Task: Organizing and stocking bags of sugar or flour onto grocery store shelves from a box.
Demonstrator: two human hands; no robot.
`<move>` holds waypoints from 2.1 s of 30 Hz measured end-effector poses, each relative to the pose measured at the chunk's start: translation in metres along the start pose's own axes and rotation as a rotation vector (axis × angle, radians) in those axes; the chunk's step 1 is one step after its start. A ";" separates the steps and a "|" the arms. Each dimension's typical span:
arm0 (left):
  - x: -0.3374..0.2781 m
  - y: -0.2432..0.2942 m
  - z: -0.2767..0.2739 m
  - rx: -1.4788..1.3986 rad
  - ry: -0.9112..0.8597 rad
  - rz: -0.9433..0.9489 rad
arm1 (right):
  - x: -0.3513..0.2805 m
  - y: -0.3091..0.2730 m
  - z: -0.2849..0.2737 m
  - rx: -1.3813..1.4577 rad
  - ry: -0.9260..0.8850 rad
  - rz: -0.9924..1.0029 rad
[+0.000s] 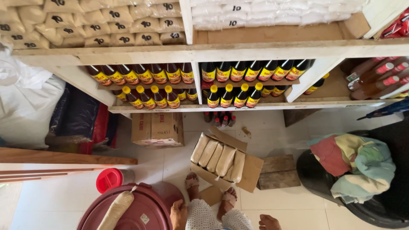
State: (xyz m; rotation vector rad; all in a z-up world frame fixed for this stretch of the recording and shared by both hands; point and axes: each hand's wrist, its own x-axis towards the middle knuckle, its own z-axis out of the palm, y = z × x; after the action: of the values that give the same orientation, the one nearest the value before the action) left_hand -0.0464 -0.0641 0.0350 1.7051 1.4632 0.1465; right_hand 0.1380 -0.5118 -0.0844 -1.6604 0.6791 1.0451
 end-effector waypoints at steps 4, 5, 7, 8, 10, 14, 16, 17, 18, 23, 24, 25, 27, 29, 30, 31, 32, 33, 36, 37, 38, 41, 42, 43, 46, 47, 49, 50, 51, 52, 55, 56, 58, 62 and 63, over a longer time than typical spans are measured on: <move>-0.010 -0.002 -0.003 -0.005 -0.034 -0.033 | -0.049 -0.026 0.007 -0.147 0.010 0.102; -0.016 0.004 -0.008 0.007 -0.045 -0.037 | -0.054 -0.021 0.007 -0.141 0.015 0.117; -0.024 0.019 -0.015 0.064 -0.069 -0.110 | -0.060 -0.014 0.005 -0.140 0.000 0.109; -0.024 0.011 -0.013 0.072 -0.077 -0.110 | -0.062 -0.010 0.005 -0.134 0.004 0.117; -0.020 -0.003 -0.009 0.088 -0.075 -0.099 | -0.061 -0.007 0.007 -0.170 0.005 0.147; -0.032 0.024 -0.022 0.172 -0.109 -0.119 | -0.065 0.000 0.011 -0.163 0.009 0.168; -0.036 0.033 -0.024 0.061 -0.105 -0.143 | -0.065 0.000 0.017 -0.164 0.020 0.105; -0.031 0.014 -0.015 0.072 -0.116 -0.143 | -0.066 -0.007 0.021 -0.155 0.027 0.116; -0.025 -0.005 -0.007 -0.102 -0.137 -0.144 | -0.067 -0.014 0.026 -0.182 0.024 0.087; -0.006 -0.064 0.034 -0.649 -0.281 -0.269 | -0.062 -0.058 0.064 -0.162 0.044 0.116; -0.008 -0.059 0.041 -0.459 -0.246 -0.291 | -0.055 -0.062 0.070 -0.190 0.049 0.072; -0.009 -0.055 0.046 -0.268 -0.209 -0.310 | -0.048 -0.065 0.078 -0.218 0.051 0.029; -0.019 -0.032 0.047 -0.338 -0.284 -0.309 | -0.036 -0.079 0.093 -0.230 0.047 -0.013; -0.028 -0.005 0.050 -0.411 -0.357 -0.312 | -0.016 -0.084 0.105 -0.245 0.041 -0.057; -0.032 0.011 0.052 -0.397 -0.370 -0.350 | -0.003 -0.083 0.111 -0.230 0.050 -0.098; -0.035 0.027 0.055 -0.384 -0.381 -0.386 | 0.012 -0.082 0.117 -0.216 0.059 -0.140; -0.033 0.018 0.063 -0.372 -0.386 -0.390 | 0.018 -0.089 0.123 -0.209 0.062 -0.129; -0.031 0.008 0.071 -0.407 -0.426 -0.321 | 0.024 -0.096 0.129 -0.269 0.087 -0.202; -0.035 0.016 0.085 -0.443 -0.463 -0.291 | 0.040 -0.108 0.140 -0.347 0.099 -0.260; -0.036 0.025 0.088 -0.451 -0.457 -0.323 | 0.046 -0.111 0.144 -0.366 0.084 -0.253; -0.037 0.035 0.090 -0.445 -0.458 -0.325 | 0.069 -0.098 0.149 -0.362 0.083 -0.248; -0.038 0.052 0.095 -0.439 -0.485 -0.321 | 0.127 -0.060 0.168 -0.360 0.086 -0.318; -0.037 0.050 0.099 -0.419 -0.490 -0.344 | 0.141 -0.052 0.175 -0.286 0.048 -0.434; -0.035 0.048 0.104 -0.400 -0.494 -0.364 | 0.156 -0.045 0.183 -0.211 0.009 -0.552; -0.033 0.030 0.110 -0.452 -0.481 -0.310 | 0.132 -0.094 0.215 -0.045 -0.072 -0.177; -0.031 0.029 0.111 -0.448 -0.482 -0.310 | 0.139 -0.099 0.223 -0.042 -0.072 -0.175; -0.026 0.028 0.115 -0.372 -0.420 -0.429 | 0.151 -0.111 0.238 -0.149 0.092 -0.093; -0.024 0.025 0.116 -0.368 -0.421 -0.429 | 0.161 -0.115 0.242 -0.146 0.093 -0.091; -0.023 0.023 0.115 -0.331 -0.399 -0.469 | 0.169 -0.118 0.246 -0.070 0.036 -0.074; -0.022 0.020 0.114 -0.293 -0.376 -0.510 | 0.177 -0.121 0.250 0.007 -0.022 -0.057; -0.015 -0.037 0.119 -0.321 -0.344 -0.505 | 0.184 -0.133 0.258 -0.132 0.012 -0.126; -0.012 -0.052 0.120 -0.321 -0.341 -0.503 | 0.188 -0.133 0.262 -0.132 0.010 -0.127; -0.012 -0.082 0.119 -0.432 -0.355 -0.415 | 0.191 -0.127 0.268 -0.141 0.069 -0.233; -0.011 -0.063 0.115 -0.422 -0.344 -0.441 | 0.161 -0.182 0.268 -0.145 0.175 0.089; -0.011 -0.055 0.114 -0.394 -0.360 -0.442 | 0.166 -0.177 0.266 -0.143 0.156 0.095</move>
State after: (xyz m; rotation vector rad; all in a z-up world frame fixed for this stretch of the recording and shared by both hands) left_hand -0.0243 -0.1361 -0.0674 1.0056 1.3896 -0.1033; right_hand 0.2788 -0.1946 -0.1794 -1.8631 0.8081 1.0595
